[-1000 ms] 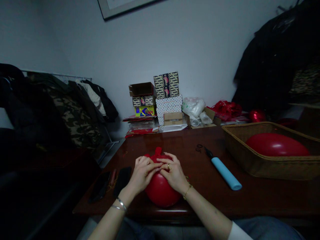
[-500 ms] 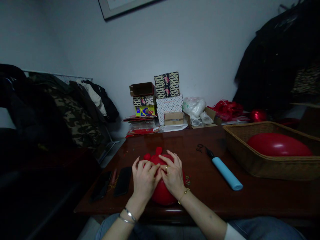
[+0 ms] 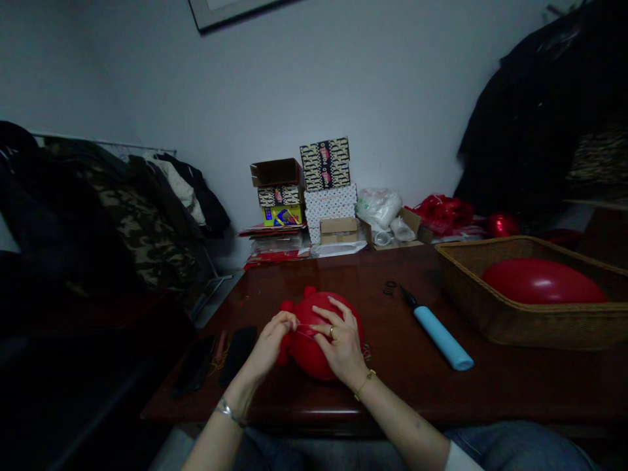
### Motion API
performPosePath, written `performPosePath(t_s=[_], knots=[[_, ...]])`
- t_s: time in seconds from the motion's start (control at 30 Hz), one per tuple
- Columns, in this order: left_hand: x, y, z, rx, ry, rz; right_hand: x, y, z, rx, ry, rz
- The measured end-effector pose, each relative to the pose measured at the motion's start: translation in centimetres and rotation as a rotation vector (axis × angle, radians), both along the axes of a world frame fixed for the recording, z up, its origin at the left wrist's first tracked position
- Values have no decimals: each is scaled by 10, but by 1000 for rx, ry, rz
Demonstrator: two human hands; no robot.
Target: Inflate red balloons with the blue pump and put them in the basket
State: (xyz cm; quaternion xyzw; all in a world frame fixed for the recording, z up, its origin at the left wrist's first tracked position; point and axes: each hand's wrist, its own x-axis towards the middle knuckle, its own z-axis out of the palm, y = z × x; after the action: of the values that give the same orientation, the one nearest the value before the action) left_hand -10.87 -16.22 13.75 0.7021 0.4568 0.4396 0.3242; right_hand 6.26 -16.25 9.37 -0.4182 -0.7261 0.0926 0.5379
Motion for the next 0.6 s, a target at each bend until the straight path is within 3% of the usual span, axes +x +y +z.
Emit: performPosePath(t_s=[0.13,0.27,0.37,0.6], knots=[[0,-6,6,-189,-308,-267,-1,0,0,-12,13,-5],[-2,-8,6,-226,-432,-343,-2,-1,-1,-19,26,9],[-2,-5,1,-248,-499,-315,-1,-1,-2,-14,45,18],[3,7,-11,-227,-549,-80,-3,-4,0,-20,87,58]])
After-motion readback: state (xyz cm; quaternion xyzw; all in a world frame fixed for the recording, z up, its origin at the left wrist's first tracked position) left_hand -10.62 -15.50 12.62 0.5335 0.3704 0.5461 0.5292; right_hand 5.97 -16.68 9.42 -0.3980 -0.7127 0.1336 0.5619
